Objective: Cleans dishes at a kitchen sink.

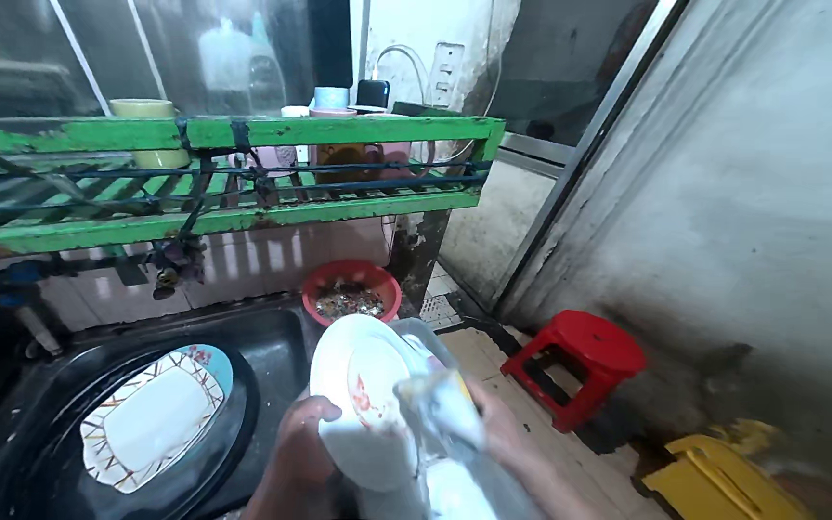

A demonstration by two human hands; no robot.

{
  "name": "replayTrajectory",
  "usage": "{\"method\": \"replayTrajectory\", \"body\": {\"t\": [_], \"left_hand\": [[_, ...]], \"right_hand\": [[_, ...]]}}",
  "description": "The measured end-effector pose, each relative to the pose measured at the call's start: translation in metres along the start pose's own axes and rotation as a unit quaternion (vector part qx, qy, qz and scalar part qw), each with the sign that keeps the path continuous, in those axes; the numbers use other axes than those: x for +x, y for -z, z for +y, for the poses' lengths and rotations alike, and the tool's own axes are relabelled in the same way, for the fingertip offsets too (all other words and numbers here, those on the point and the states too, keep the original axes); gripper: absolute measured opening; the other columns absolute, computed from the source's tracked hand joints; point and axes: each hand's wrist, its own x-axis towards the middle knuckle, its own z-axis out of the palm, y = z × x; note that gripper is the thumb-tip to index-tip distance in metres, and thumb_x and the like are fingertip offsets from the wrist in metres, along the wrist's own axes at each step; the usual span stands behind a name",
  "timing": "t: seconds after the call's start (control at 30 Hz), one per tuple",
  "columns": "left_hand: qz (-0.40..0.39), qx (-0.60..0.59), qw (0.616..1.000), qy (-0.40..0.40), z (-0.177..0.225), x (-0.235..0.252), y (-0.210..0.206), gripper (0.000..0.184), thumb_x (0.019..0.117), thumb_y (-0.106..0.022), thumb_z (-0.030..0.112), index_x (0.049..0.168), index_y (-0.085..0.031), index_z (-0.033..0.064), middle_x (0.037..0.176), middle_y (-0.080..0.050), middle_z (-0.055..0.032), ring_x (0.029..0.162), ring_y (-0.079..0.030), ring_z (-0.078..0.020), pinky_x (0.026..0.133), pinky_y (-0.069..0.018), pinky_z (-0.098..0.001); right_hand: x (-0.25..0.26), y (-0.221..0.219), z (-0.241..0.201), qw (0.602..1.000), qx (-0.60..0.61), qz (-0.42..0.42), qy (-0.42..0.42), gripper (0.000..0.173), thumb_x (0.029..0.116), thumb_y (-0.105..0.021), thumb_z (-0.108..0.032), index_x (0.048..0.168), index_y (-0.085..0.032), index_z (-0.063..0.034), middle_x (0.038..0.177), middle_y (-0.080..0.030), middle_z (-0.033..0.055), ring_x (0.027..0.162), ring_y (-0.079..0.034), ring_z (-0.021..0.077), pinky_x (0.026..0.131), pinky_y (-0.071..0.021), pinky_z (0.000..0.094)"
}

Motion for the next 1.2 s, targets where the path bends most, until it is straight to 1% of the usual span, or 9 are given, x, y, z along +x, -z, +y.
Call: {"method": "replayTrajectory", "body": {"t": [0.13, 0.33, 0.43, 0.53, 0.77, 0.9, 1.0, 1.07, 1.2], "left_hand": [[-0.048, 0.018, 0.999, -0.010, -0.018, -0.007, -0.015, 0.037, 0.0676, -0.054, -0.005, 0.104, -0.058, -0.0012, 0.090, -0.072, -0.0138, 0.080, -0.072, -0.0223, 0.070, -0.0616, -0.0423], [0.049, 0.014, 0.998, -0.026, 0.011, 0.008, -0.017, 0.044, 0.0665, -0.051, -0.013, 0.109, -0.056, -0.0026, 0.090, -0.069, -0.0163, 0.077, -0.070, -0.0236, 0.063, -0.0595, -0.0415], [0.027, -0.008, 0.999, -0.032, 0.017, 0.004, -0.006, 0.045, 0.0676, -0.050, -0.011, 0.112, -0.055, -0.0030, 0.094, -0.070, -0.0180, 0.080, -0.071, -0.0259, 0.067, -0.0607, -0.0444], [-0.054, 0.013, 0.998, -0.027, -0.001, -0.003, -0.001, 0.038, 0.0678, -0.053, -0.005, 0.105, -0.059, -0.0006, 0.087, -0.071, -0.0120, 0.078, -0.072, -0.0206, 0.069, -0.0613, -0.0411], [-0.039, -0.001, 0.998, -0.041, 0.010, 0.008, -0.011, 0.046, 0.0654, -0.053, -0.008, 0.111, -0.056, -0.0020, 0.093, -0.070, -0.0149, 0.083, -0.071, -0.0226, 0.070, -0.0606, -0.0417], [-0.047, -0.003, 0.998, -0.029, 0.009, 0.003, -0.009, 0.046, 0.0647, -0.054, -0.005, 0.110, -0.057, -0.0022, 0.094, -0.071, -0.0155, 0.083, -0.072, -0.0237, 0.071, -0.0612, -0.0437], [-0.046, 0.021, 0.999, 0.011, -0.006, -0.004, -0.021, 0.041, 0.0654, -0.054, -0.010, 0.105, -0.057, -0.0001, 0.087, -0.070, -0.0119, 0.078, -0.071, -0.0213, 0.067, -0.0606, -0.0415], [-0.033, 0.048, 0.997, 0.047, -0.011, -0.013, -0.030, 0.046, 0.0674, -0.052, -0.016, 0.111, -0.055, -0.0006, 0.091, -0.069, -0.0125, 0.080, -0.070, -0.0216, 0.068, -0.0603, -0.0418], [-0.025, 0.018, 0.999, -0.021, -0.005, -0.014, -0.026, 0.037, 0.0674, -0.055, -0.006, 0.104, -0.059, -0.0014, 0.087, -0.071, -0.0137, 0.077, -0.071, -0.0219, 0.067, -0.0611, -0.0417]], "right_hand": [[0.049, -0.035, -0.011, 0.988, -0.031, 0.150, -0.009, 0.061, 0.0789, -0.077, -0.019, 0.131, -0.060, 0.0088, 0.134, -0.059, 0.0288, 0.129, -0.055, 0.0389, 0.112, -0.0433, 0.0514], [0.014, -0.083, -0.021, 0.955, -0.114, 0.112, 0.251, 0.061, 0.0653, -0.086, -0.021, 0.119, -0.069, 0.0026, 0.121, -0.069, 0.0193, 0.117, -0.064, 0.0364, 0.101, -0.0521, 0.0504], [0.021, -0.062, 0.006, 0.980, -0.088, 0.111, 0.137, 0.065, 0.0768, -0.078, -0.030, 0.128, -0.063, 0.0079, 0.129, -0.064, 0.0264, 0.124, -0.060, 0.0381, 0.108, -0.0480, 0.0507], [0.048, -0.045, -0.004, 0.981, -0.083, 0.170, 0.029, 0.057, 0.0772, -0.074, -0.016, 0.126, -0.062, 0.0103, 0.129, -0.062, 0.0295, 0.125, -0.058, 0.0408, 0.109, -0.0453, 0.0536], [0.014, -0.078, -0.016, 0.947, -0.130, 0.141, 0.259, 0.061, 0.0667, -0.083, -0.025, 0.118, -0.069, 0.0039, 0.117, -0.070, 0.0207, 0.112, -0.066, 0.0378, 0.096, -0.0542, 0.0524], [0.019, -0.062, 0.021, 0.968, -0.095, 0.191, 0.131, 0.070, 0.0796, -0.070, -0.039, 0.128, -0.062, 0.0108, 0.128, -0.064, 0.0291, 0.124, -0.060, 0.0400, 0.107, -0.0477, 0.0514], [0.025, -0.062, -0.010, 0.944, -0.137, 0.205, 0.221, 0.062, 0.0769, -0.072, -0.041, 0.118, -0.069, 0.0045, 0.119, -0.069, 0.0220, 0.116, -0.064, 0.0374, 0.100, -0.0515, 0.0532], [0.032, -0.061, -0.033, 0.944, -0.147, 0.187, 0.230, 0.058, 0.0725, -0.077, -0.032, 0.118, -0.069, 0.0036, 0.119, -0.070, 0.0207, 0.115, -0.065, 0.0377, 0.098, -0.0529, 0.0542], [0.063, -0.032, -0.019, 0.980, -0.069, 0.184, 0.037, 0.052, 0.0810, -0.073, -0.015, 0.127, -0.063, 0.0069, 0.127, -0.063, 0.0260, 0.122, -0.060, 0.0362, 0.107, -0.0479, 0.0507]]}}
